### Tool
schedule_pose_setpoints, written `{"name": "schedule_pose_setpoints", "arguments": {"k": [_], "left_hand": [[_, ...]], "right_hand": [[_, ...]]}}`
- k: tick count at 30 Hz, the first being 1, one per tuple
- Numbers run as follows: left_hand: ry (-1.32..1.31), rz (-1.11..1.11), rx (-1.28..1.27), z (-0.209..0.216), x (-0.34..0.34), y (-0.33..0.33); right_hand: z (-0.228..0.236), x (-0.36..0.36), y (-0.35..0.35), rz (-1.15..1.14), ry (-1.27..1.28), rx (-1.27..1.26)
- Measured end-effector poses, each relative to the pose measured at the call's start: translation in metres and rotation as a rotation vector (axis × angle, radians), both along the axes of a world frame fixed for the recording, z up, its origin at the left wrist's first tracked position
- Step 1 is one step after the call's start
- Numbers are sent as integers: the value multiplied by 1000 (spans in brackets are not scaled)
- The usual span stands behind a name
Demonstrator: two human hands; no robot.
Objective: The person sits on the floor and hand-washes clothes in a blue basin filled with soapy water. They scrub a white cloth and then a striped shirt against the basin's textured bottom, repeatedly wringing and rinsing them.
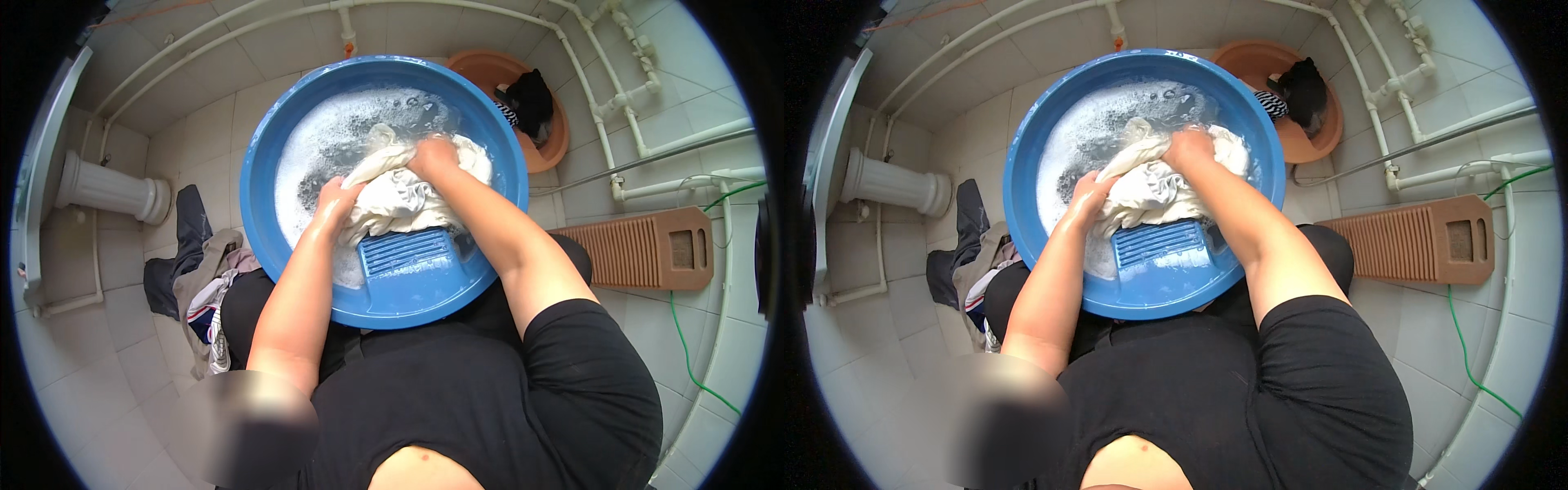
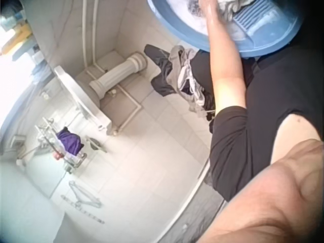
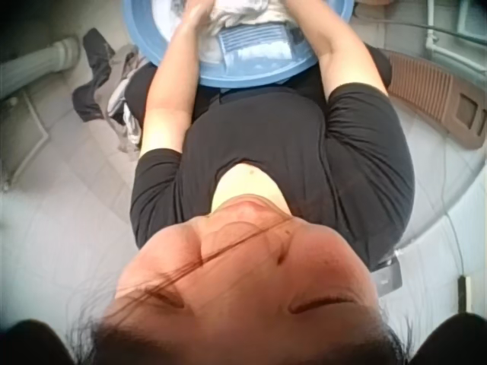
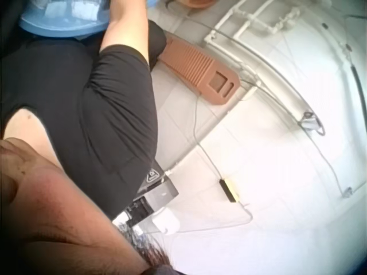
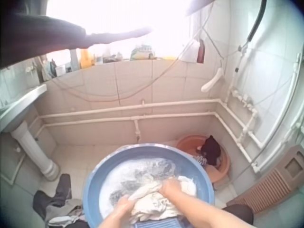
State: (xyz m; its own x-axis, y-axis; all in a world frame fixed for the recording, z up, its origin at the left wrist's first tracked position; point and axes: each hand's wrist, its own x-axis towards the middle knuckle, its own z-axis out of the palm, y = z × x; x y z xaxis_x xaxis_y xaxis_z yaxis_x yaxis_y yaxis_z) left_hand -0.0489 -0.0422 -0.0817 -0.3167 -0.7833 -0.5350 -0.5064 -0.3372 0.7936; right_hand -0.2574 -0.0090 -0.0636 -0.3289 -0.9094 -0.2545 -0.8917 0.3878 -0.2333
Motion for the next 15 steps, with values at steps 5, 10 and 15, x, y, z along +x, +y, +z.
{"name": "schedule_pose_setpoints", "arguments": {"k": [5,10,15], "left_hand": [[1088,432,508,0,-14,-2],[1201,275,903,23,-7,8],[1338,232,664,-36,-8,19]], "right_hand": [[13,28,20,318,-587,-545],[66,103,56,591,-591,-825],[46,108,47,497,-365,-1072]]}}
